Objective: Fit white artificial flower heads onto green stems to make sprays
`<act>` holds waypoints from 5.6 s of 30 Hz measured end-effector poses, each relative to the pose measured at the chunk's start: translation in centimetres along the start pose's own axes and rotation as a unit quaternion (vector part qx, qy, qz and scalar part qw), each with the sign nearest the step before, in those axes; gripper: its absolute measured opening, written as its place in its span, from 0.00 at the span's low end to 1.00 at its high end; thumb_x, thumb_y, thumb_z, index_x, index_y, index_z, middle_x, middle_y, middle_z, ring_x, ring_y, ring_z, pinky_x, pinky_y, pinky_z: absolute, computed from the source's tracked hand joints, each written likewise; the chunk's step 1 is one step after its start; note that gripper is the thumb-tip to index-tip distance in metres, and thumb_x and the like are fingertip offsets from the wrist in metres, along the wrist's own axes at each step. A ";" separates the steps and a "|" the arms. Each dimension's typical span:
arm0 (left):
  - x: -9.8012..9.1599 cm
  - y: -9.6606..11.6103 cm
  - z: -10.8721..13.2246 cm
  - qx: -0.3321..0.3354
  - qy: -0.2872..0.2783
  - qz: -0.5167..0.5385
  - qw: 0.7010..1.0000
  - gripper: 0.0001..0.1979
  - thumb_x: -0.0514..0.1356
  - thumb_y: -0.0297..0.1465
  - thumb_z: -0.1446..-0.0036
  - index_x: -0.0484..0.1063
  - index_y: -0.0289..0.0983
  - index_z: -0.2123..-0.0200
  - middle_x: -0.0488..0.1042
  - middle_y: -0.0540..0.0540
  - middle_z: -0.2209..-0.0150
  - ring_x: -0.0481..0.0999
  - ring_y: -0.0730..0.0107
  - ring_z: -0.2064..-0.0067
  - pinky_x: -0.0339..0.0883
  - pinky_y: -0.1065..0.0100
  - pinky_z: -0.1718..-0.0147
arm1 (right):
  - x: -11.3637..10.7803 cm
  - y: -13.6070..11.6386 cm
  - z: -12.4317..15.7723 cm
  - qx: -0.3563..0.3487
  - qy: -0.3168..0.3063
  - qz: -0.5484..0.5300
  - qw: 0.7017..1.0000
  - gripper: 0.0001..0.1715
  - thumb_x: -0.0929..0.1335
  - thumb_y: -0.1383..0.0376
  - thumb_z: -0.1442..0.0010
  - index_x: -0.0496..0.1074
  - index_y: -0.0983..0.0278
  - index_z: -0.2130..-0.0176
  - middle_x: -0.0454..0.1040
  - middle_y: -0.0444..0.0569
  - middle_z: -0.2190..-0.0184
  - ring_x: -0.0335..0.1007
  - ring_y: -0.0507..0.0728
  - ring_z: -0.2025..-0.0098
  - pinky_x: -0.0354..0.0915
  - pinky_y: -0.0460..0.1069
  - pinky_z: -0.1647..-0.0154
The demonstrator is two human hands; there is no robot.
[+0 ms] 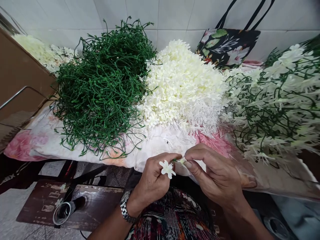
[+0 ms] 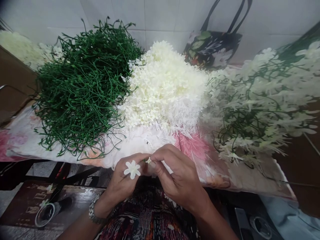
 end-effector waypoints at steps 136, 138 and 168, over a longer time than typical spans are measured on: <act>-1.3 -1.4 -1.4 -0.083 0.112 0.114 0.984 0.07 0.56 0.29 0.54 0.66 0.34 0.81 0.58 0.54 0.84 0.55 0.79 0.81 0.50 0.76 0.84 | 2.7 0.4 -0.7 -0.161 -0.049 0.160 0.973 0.09 0.62 0.79 0.43 0.65 0.66 0.66 0.68 0.49 0.74 0.64 0.54 0.68 0.65 0.50 0.67; -1.4 -1.4 -1.4 -0.079 0.117 0.105 0.984 0.07 0.55 0.28 0.54 0.66 0.34 0.81 0.58 0.54 0.84 0.55 0.79 0.81 0.50 0.77 0.84 | 2.9 0.4 -0.6 -0.158 -0.060 0.156 0.973 0.10 0.62 0.79 0.43 0.65 0.66 0.67 0.68 0.49 0.74 0.64 0.54 0.68 0.65 0.50 0.67; -1.4 -0.4 -1.5 -0.043 0.073 0.057 0.995 0.08 0.54 0.27 0.55 0.65 0.34 0.83 0.59 0.54 0.84 0.55 0.79 0.81 0.52 0.76 0.82 | 2.3 0.8 -0.2 -0.142 -0.059 0.131 0.979 0.11 0.61 0.78 0.43 0.66 0.65 0.67 0.69 0.48 0.74 0.63 0.53 0.70 0.64 0.48 0.70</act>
Point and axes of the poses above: each hand's wrist, its own z-axis away from the middle knuckle, its own x-axis out of the palm, y = z × x, the point moved 5 cm from there along -z, towards the middle knuckle
